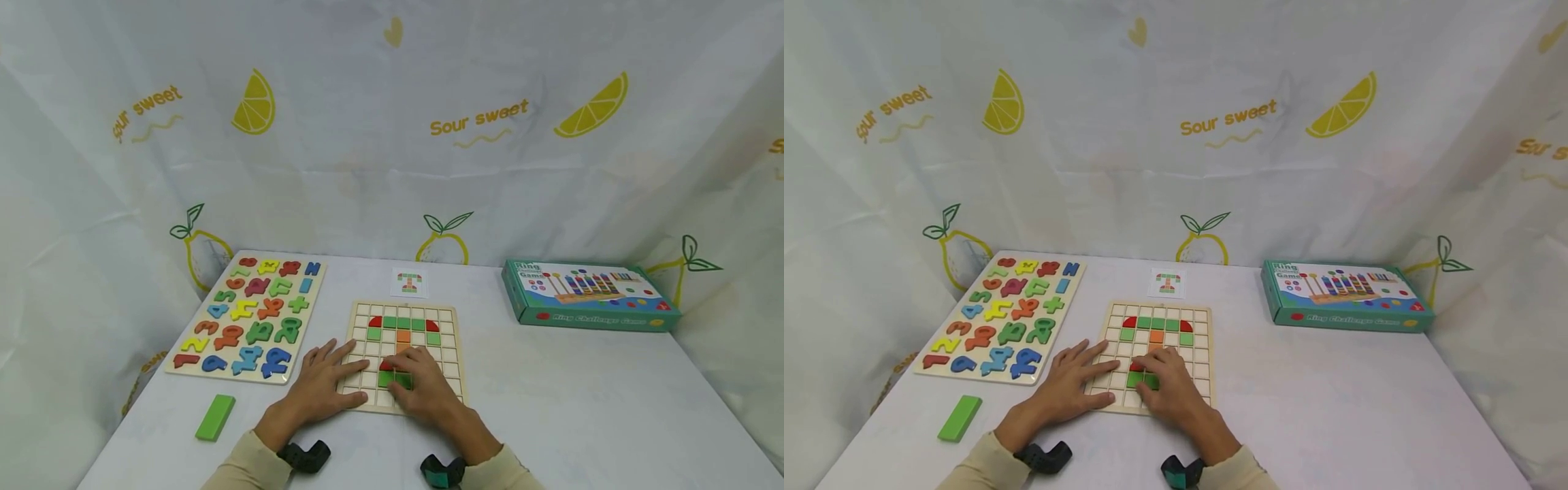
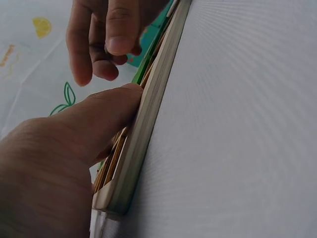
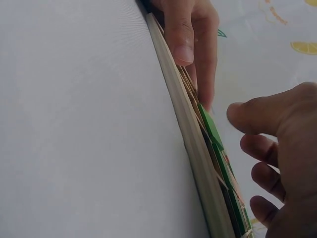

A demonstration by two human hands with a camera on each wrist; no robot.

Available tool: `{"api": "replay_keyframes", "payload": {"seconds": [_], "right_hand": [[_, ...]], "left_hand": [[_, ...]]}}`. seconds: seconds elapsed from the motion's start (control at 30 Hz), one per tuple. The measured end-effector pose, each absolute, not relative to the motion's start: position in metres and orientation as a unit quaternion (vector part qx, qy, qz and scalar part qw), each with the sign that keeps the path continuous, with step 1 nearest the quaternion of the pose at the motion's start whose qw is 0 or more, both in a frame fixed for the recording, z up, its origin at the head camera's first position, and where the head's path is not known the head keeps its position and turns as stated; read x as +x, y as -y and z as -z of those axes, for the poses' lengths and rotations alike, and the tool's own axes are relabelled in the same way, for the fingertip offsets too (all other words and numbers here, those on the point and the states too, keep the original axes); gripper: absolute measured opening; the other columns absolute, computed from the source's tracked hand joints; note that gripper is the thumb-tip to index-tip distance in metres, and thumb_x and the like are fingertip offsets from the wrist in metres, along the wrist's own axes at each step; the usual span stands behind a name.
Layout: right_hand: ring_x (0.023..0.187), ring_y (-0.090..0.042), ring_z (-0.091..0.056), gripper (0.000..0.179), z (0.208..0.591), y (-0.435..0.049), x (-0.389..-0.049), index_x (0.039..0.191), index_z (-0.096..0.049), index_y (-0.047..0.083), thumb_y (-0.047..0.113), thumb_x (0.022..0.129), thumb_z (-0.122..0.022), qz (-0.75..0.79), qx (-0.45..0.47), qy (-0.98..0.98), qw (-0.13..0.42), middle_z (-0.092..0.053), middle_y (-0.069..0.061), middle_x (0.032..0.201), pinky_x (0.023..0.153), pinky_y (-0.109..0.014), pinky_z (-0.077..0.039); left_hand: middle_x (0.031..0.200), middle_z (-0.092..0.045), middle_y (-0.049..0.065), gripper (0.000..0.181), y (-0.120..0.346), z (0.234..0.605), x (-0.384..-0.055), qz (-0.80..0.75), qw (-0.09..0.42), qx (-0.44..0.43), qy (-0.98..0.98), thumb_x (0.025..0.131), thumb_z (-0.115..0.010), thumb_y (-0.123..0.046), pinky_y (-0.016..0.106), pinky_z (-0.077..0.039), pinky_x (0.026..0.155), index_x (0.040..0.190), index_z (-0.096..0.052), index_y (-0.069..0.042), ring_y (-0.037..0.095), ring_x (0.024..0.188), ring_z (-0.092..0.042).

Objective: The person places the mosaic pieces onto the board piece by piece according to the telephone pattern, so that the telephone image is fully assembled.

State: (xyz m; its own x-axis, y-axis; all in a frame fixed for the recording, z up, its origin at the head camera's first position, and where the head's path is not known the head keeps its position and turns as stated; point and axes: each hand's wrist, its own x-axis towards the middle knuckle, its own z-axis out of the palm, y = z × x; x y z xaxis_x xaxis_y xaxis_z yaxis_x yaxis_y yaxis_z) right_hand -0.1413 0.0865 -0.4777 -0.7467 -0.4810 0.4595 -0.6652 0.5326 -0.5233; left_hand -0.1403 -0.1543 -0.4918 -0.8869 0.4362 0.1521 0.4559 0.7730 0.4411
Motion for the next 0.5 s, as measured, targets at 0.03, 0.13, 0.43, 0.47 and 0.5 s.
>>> {"api": "replay_keyframes", "payload": {"seconds": [0.03, 0.13, 0.43, 0.47, 0.5], "right_hand": [[0.098, -0.015, -0.051, 0.035, 0.476, -0.087, -0.141, 0.113, -0.070, 0.008, 0.009, 0.079, -0.077, -0.355, 0.326, 0.866, 0.133, -0.061, 0.002, 0.104, 0.084, -0.039, -0.046], [0.100, -0.016, -0.052, 0.035, 0.467, -0.091, -0.141, 0.114, -0.070, 0.006, 0.009, 0.080, -0.078, -0.365, 0.314, 0.863, 0.150, -0.061, 0.001, 0.106, 0.084, -0.038, -0.047], [0.100, -0.018, -0.050, 0.035, 0.420, -0.125, -0.148, 0.113, -0.069, 0.004, 0.006, 0.079, -0.079, -0.346, 0.295, 0.859, 0.233, -0.061, -0.003, 0.105, 0.078, -0.038, -0.048], [0.099, -0.019, -0.050, 0.035, 0.414, -0.130, -0.148, 0.113, -0.069, 0.003, 0.006, 0.079, -0.079, -0.341, 0.294, 0.860, 0.242, -0.061, -0.004, 0.105, 0.078, -0.039, -0.047], [0.099, -0.020, -0.050, 0.035, 0.408, -0.134, -0.149, 0.113, -0.069, 0.003, 0.005, 0.079, -0.079, -0.334, 0.291, 0.860, 0.252, -0.062, -0.005, 0.105, 0.078, -0.040, -0.047]], "left_hand": [[0.152, -0.036, 0.003, 0.060, 0.154, 0.492, -0.140, 0.238, 0.020, -0.237, 0.942, 0.083, -0.062, -0.063, 0.061, -0.014, 0.105, 0.132, -0.062, -0.029, 0.037, 0.140, -0.021], [0.152, -0.036, 0.004, 0.060, 0.154, 0.490, -0.141, 0.233, 0.016, -0.239, 0.942, 0.083, -0.063, -0.062, 0.061, -0.014, 0.105, 0.132, -0.062, -0.028, 0.038, 0.140, -0.021], [0.152, -0.036, 0.005, 0.058, 0.158, 0.469, -0.145, 0.217, 0.009, -0.214, 0.952, 0.083, -0.068, -0.054, 0.061, -0.015, 0.105, 0.133, -0.061, -0.026, 0.037, 0.140, -0.021], [0.151, -0.037, 0.006, 0.058, 0.158, 0.465, -0.145, 0.219, 0.014, -0.214, 0.952, 0.083, -0.068, -0.052, 0.062, -0.015, 0.105, 0.133, -0.061, -0.025, 0.037, 0.140, -0.021], [0.151, -0.036, 0.006, 0.058, 0.159, 0.461, -0.145, 0.218, 0.020, -0.215, 0.952, 0.083, -0.068, -0.052, 0.062, -0.015, 0.105, 0.134, -0.061, -0.025, 0.038, 0.140, -0.021]]}}
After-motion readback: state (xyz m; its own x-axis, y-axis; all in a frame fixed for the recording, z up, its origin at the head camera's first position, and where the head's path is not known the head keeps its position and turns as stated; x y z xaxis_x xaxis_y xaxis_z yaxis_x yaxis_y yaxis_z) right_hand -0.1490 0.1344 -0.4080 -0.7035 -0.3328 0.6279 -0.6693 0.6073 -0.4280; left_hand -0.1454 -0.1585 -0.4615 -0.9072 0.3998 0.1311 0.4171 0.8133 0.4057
